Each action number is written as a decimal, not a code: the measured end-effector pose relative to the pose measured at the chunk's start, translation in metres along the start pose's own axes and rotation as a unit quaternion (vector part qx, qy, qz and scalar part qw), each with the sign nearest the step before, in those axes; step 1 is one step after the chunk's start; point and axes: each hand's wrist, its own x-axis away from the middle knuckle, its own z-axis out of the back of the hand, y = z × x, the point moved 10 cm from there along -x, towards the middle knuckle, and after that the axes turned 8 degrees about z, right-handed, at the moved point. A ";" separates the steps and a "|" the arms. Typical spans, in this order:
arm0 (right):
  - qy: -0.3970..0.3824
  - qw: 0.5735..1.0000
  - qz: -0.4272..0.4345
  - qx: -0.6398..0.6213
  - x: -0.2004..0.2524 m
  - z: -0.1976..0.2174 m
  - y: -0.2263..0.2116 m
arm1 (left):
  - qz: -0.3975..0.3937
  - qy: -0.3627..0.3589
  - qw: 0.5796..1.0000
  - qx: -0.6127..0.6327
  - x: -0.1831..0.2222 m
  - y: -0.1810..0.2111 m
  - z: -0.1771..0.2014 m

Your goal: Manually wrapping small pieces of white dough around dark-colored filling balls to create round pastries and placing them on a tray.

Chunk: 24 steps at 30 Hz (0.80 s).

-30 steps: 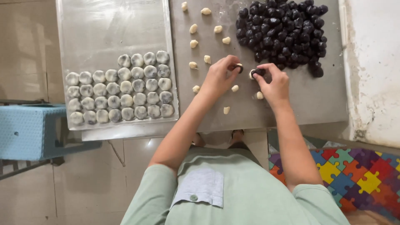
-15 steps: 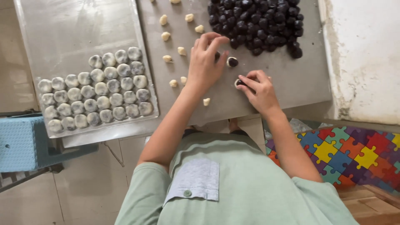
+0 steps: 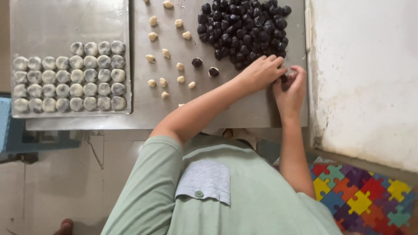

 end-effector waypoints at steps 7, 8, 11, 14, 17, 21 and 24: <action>-0.036 0.997 0.017 -0.061 0.003 0.027 -0.006 | 0.020 -0.075 0.992 0.103 -0.010 -0.006 0.002; -0.028 0.988 -0.015 -0.153 0.004 0.027 -0.003 | 0.096 -0.088 0.959 0.253 -0.006 -0.017 0.012; -0.015 0.937 -0.085 -0.338 0.009 0.014 0.012 | 0.243 -0.059 0.847 0.468 0.022 -0.046 0.040; -0.012 0.882 -0.119 -0.455 0.008 -0.005 0.012 | 0.331 0.003 0.769 0.548 0.058 -0.083 0.097; -0.037 0.873 -0.102 -0.475 -0.001 -0.020 -0.023 | 0.392 0.065 0.730 0.556 0.107 -0.117 0.163; -0.086 0.874 -0.079 -0.472 -0.013 -0.044 -0.073 | 0.464 0.120 0.736 0.478 0.202 -0.149 0.220; -0.125 0.870 -0.068 -0.471 -0.009 -0.066 -0.088 | 0.581 0.083 0.655 0.476 0.284 -0.130 0.236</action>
